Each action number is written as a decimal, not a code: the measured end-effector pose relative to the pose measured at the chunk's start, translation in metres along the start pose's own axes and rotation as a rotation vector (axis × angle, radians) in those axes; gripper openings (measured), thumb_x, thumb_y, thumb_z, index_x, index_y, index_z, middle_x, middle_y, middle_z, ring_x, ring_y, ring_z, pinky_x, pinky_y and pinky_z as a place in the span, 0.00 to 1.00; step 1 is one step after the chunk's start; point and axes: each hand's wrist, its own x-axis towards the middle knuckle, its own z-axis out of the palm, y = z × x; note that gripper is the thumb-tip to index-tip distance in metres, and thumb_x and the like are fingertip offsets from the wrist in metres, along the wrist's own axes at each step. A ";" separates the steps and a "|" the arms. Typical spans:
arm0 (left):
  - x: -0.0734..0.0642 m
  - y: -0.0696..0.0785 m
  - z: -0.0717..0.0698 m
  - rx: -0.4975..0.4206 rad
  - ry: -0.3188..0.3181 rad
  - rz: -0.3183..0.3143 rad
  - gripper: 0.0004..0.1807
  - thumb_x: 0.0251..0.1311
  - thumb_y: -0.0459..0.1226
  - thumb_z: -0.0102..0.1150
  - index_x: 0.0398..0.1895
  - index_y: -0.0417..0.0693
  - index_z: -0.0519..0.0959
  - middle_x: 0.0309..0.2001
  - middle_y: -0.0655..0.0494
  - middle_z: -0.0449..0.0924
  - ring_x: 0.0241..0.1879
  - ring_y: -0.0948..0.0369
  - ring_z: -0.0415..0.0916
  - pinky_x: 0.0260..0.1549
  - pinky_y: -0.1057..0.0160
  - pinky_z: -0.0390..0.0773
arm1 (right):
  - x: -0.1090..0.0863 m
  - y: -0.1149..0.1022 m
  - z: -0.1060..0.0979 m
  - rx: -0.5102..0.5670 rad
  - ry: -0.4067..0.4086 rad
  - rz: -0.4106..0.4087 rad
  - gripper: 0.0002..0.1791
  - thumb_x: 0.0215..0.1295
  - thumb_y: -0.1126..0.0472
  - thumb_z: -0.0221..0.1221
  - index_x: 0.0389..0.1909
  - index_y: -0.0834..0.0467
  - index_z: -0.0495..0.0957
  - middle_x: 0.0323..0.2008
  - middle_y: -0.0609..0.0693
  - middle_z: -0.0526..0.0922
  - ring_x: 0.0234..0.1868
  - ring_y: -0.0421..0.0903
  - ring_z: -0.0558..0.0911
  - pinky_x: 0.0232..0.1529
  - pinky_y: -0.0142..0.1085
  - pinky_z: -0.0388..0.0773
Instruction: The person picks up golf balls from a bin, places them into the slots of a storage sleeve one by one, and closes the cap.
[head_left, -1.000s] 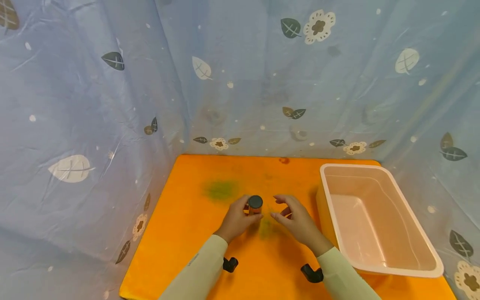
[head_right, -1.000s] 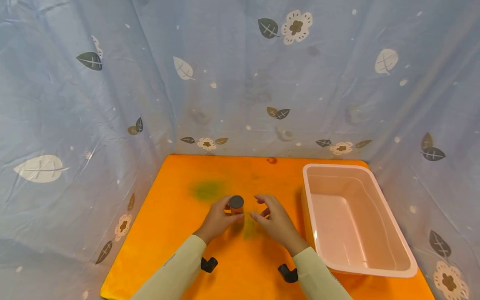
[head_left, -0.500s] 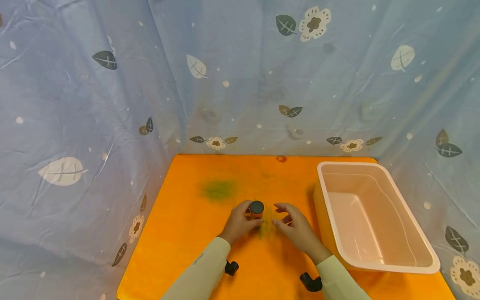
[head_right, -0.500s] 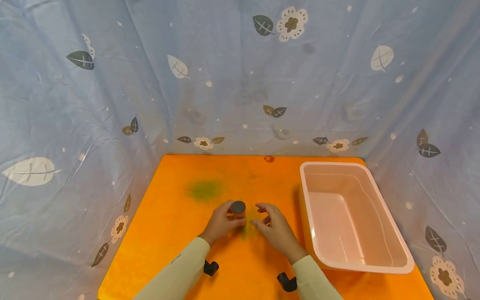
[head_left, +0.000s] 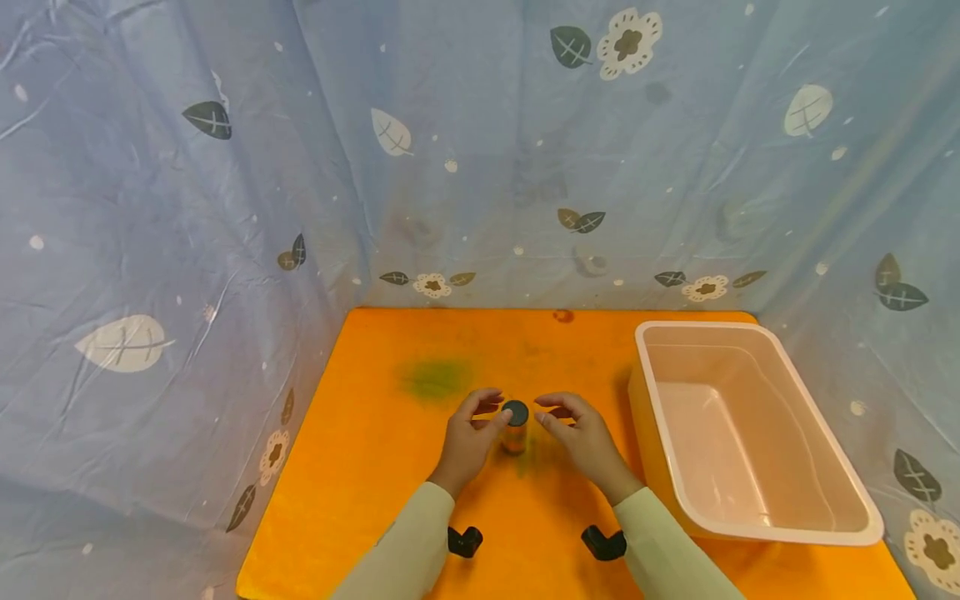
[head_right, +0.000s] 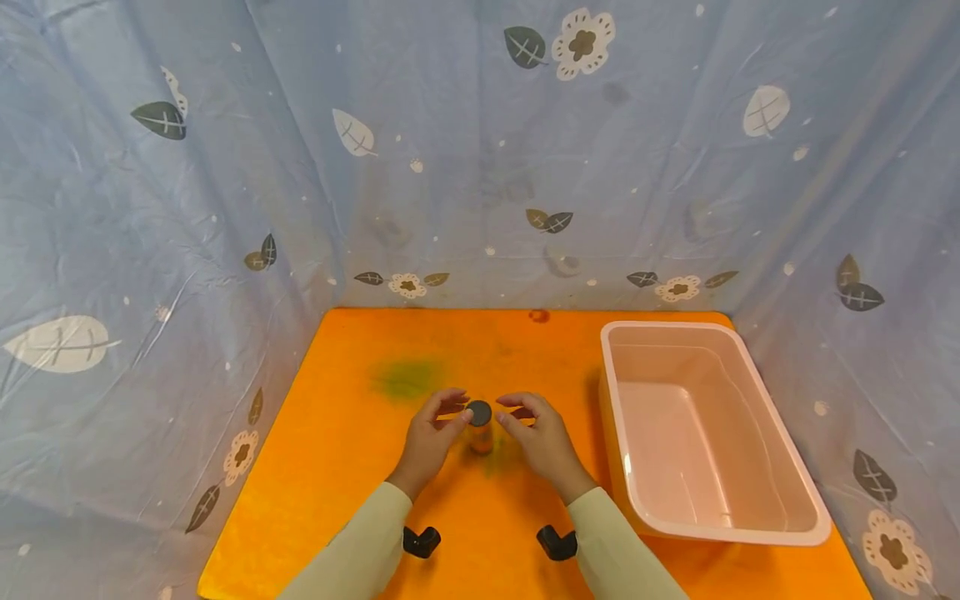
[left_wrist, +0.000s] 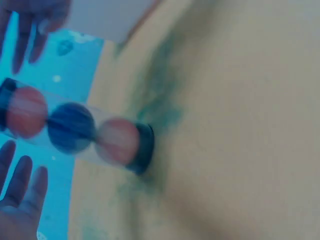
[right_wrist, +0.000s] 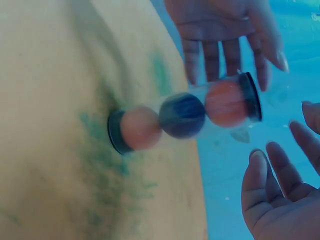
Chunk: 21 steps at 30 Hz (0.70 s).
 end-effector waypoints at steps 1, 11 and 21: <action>0.000 0.001 0.000 -0.019 0.019 0.014 0.21 0.77 0.48 0.68 0.68 0.55 0.82 0.62 0.58 0.82 0.61 0.52 0.79 0.59 0.49 0.81 | 0.003 0.002 0.002 0.027 0.006 0.008 0.15 0.79 0.54 0.68 0.59 0.55 0.88 0.57 0.50 0.85 0.54 0.54 0.81 0.54 0.48 0.80; 0.003 -0.002 0.008 -0.077 0.034 -0.027 0.09 0.78 0.42 0.68 0.54 0.54 0.90 0.53 0.60 0.88 0.53 0.55 0.83 0.54 0.55 0.83 | 0.021 0.020 0.020 0.203 -0.032 0.124 0.10 0.79 0.58 0.68 0.54 0.57 0.90 0.50 0.53 0.88 0.55 0.66 0.83 0.54 0.50 0.82; 0.009 -0.017 0.010 -0.128 0.022 0.037 0.07 0.78 0.38 0.67 0.53 0.51 0.89 0.52 0.58 0.87 0.52 0.56 0.84 0.55 0.53 0.83 | 0.023 0.032 0.024 0.248 -0.036 0.133 0.15 0.79 0.52 0.68 0.54 0.58 0.88 0.51 0.55 0.87 0.56 0.68 0.81 0.52 0.55 0.81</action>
